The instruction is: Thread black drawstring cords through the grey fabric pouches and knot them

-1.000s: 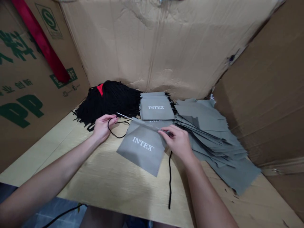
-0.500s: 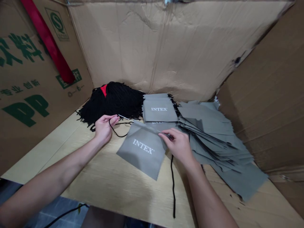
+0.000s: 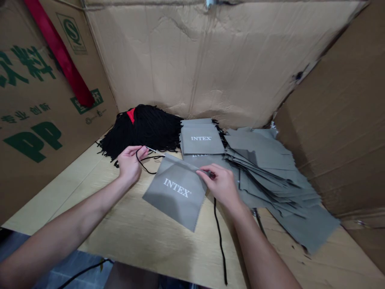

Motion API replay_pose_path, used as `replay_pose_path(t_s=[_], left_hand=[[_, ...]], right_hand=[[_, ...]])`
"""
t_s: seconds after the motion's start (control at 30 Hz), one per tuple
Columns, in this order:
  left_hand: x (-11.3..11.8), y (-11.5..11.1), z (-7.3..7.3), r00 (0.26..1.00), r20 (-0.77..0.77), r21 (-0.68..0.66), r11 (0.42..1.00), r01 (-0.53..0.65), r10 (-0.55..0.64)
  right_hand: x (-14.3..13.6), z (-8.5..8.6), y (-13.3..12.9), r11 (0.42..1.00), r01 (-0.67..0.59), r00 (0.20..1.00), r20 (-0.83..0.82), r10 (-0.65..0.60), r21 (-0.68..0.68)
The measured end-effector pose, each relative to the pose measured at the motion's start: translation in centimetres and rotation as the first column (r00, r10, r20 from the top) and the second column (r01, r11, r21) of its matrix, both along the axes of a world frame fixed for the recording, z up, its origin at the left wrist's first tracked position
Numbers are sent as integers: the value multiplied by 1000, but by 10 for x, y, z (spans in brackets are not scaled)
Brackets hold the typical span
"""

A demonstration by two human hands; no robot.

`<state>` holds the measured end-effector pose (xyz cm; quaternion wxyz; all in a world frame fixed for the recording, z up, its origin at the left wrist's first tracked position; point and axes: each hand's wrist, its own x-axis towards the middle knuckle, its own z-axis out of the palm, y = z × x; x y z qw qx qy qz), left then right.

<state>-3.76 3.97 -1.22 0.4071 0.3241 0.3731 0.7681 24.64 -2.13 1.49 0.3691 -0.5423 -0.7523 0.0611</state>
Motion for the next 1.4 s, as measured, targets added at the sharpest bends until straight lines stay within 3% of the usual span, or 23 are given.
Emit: replay_pose_path(t_s=[0.2, 0.5, 1.07, 1.17, 1.3, 1.4], left_hand=[[1, -5, -1, 954, -269, 52, 991, -120, 130], [-1, -2, -1, 951, -242, 114, 979, -170, 194], [0, -8, 2, 939, -302, 50, 986, -159, 167], [1, -6, 1, 956, -272, 33, 994, -101, 106], [2, -3, 3, 975, -175, -41, 990, 133, -138], [0, -4, 6, 952, -173, -47, 968, 248, -253]], right_hand=[[-6, 1, -2, 1000, -18, 1000, -11, 18, 0], [-4, 3, -1, 999, -30, 1000, -1, 30, 37], [-5, 4, -2, 998, -58, 998, -5, 58, 38], [-3, 4, -2, 998, -56, 998, -2, 56, 40], [2, 6, -1, 998, -38, 999, 9, 38, 52], [7, 7, 1, 999, -19, 1000, 16, 19, 41]])
